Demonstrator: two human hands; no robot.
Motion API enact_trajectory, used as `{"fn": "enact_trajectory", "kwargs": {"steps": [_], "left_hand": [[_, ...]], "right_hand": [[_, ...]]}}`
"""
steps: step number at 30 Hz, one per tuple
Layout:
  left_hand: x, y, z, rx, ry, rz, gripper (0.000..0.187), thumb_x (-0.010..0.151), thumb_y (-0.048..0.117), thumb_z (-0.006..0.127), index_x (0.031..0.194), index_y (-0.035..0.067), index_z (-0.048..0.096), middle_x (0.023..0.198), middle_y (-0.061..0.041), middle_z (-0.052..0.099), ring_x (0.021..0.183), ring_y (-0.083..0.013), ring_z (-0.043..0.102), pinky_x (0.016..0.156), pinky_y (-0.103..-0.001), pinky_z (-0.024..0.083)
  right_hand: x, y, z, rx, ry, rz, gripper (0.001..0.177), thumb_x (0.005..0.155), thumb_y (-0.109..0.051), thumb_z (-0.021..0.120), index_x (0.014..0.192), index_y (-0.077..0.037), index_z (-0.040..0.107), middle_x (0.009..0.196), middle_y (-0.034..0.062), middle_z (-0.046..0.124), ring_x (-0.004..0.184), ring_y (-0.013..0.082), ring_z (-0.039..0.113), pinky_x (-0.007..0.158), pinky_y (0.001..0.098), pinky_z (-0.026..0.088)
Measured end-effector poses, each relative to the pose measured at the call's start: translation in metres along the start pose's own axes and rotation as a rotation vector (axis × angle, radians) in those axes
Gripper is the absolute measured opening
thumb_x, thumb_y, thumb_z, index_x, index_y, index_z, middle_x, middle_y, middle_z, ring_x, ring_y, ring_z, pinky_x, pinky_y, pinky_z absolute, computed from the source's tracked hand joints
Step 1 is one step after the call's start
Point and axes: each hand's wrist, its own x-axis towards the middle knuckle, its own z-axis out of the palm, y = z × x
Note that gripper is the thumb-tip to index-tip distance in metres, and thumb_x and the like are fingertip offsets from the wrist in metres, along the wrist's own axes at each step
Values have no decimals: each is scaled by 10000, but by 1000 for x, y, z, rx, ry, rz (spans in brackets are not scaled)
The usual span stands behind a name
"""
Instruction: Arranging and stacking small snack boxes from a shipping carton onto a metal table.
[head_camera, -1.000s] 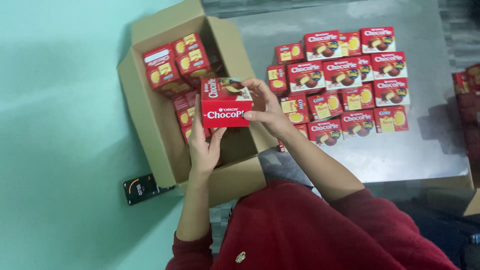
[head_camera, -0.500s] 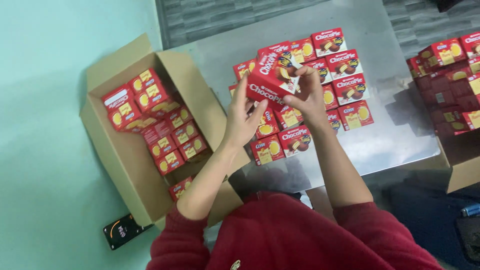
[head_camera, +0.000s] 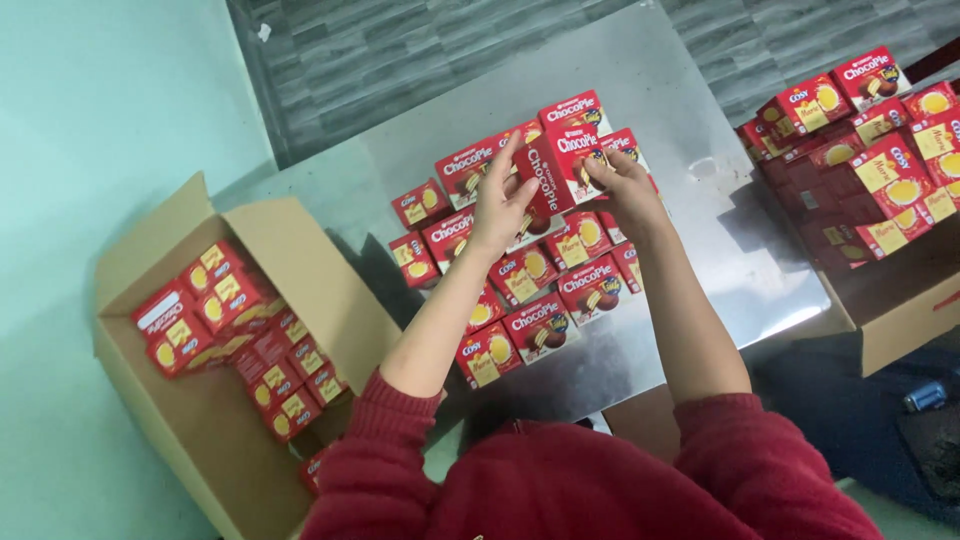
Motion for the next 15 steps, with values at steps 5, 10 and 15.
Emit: {"fn": "enact_trajectory", "kwargs": {"steps": [5, 10, 15], "left_hand": [[33, -46, 16, 204, 26, -29, 748, 1109, 1, 638, 1782, 164, 355, 1807, -207, 362, 1656, -383, 343, 1338, -528, 371], [53, -106, 17, 509, -55, -25, 739, 1071, 56, 685, 1751, 100, 398, 1795, -274, 341, 1668, -456, 304, 1377, -639, 247], [45, -110, 20, 913, -278, -115, 754, 1059, 213, 713, 1743, 129, 408, 1796, -258, 351, 1686, -485, 249, 1287, -815, 171]], "right_hand": [[97, 66, -60, -2, 108, 46, 687, 996, -324, 953, 1480, 13, 602, 984, 132, 707, 862, 229, 808, 732, 533, 751], [138, 86, -59, -81, 174, -22, 615, 1011, -254, 953, 1483, -35, 624, 1138, 258, 657, 903, 376, 830, 692, 504, 759], [189, 139, -69, -309, 209, -23, 500, 1052, -254, 889, 1481, -100, 684, 1234, 262, 728, 1141, 378, 788, 845, 503, 723]]}}
